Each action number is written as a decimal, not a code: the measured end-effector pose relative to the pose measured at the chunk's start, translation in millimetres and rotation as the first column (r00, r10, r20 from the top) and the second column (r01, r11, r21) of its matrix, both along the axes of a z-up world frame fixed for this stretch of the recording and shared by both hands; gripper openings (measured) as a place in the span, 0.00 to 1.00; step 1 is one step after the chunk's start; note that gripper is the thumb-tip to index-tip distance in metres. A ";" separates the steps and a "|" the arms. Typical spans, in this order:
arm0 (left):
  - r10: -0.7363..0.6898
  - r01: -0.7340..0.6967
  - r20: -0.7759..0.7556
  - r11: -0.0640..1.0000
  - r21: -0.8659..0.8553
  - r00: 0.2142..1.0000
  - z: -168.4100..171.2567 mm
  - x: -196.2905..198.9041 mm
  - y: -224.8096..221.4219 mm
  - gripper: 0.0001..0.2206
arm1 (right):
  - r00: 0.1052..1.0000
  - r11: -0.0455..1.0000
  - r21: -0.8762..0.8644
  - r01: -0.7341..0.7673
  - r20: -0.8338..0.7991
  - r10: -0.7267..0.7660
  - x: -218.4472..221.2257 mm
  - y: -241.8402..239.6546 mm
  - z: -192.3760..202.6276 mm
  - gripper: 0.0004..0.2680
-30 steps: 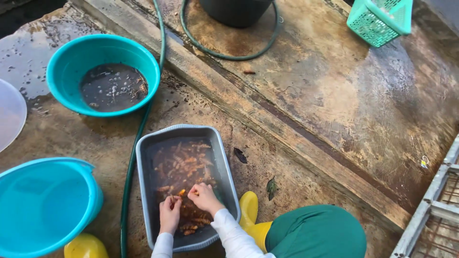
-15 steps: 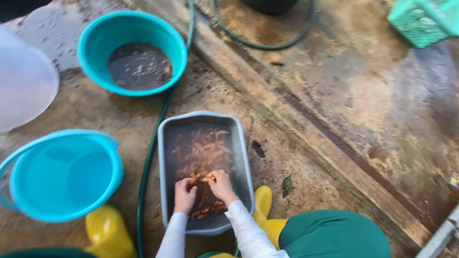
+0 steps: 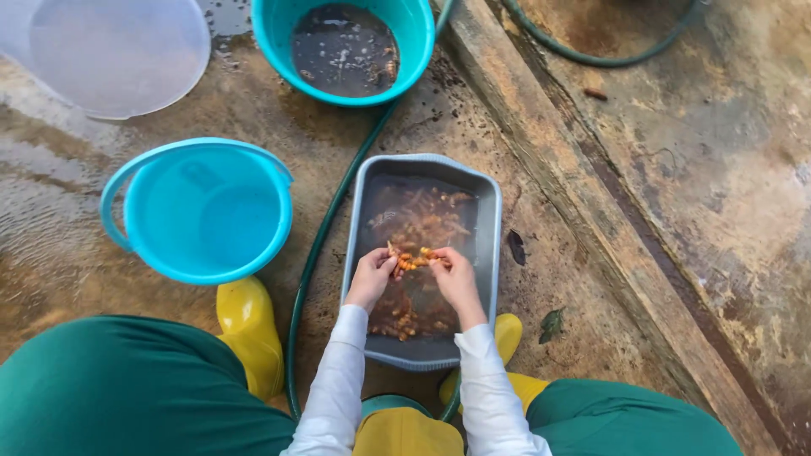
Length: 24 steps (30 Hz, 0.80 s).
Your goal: Cleaning turmeric roots by hand and using water from a hose in a container.
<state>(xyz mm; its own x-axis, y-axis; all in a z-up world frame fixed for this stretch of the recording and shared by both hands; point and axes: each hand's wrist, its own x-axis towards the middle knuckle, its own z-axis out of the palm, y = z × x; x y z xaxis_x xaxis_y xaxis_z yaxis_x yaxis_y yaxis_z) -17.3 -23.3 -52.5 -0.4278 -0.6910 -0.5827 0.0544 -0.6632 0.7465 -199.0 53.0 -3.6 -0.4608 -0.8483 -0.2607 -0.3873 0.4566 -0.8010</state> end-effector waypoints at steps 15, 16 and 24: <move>0.741 -0.001 0.464 0.531 -0.847 0.485 140.5 117.4 -82.2 0.34 | 0.749 0.906 -0.291 -0.307 0.514 0.418 121.0 -116.0 133.9 0.16; 0.736 0.028 0.491 0.542 -0.840 0.466 140.0 118.2 -81.7 0.33 | 0.784 0.920 -0.236 -0.313 0.482 0.390 112.5 -114.9 132.7 0.16; 0.410 0.167 0.498 0.620 -0.767 0.764 127.1 33.4 -45.2 0.09 | 0.954 0.932 0.342 -0.119 -0.221 0.203 21.8 -6.8 -5.0 0.27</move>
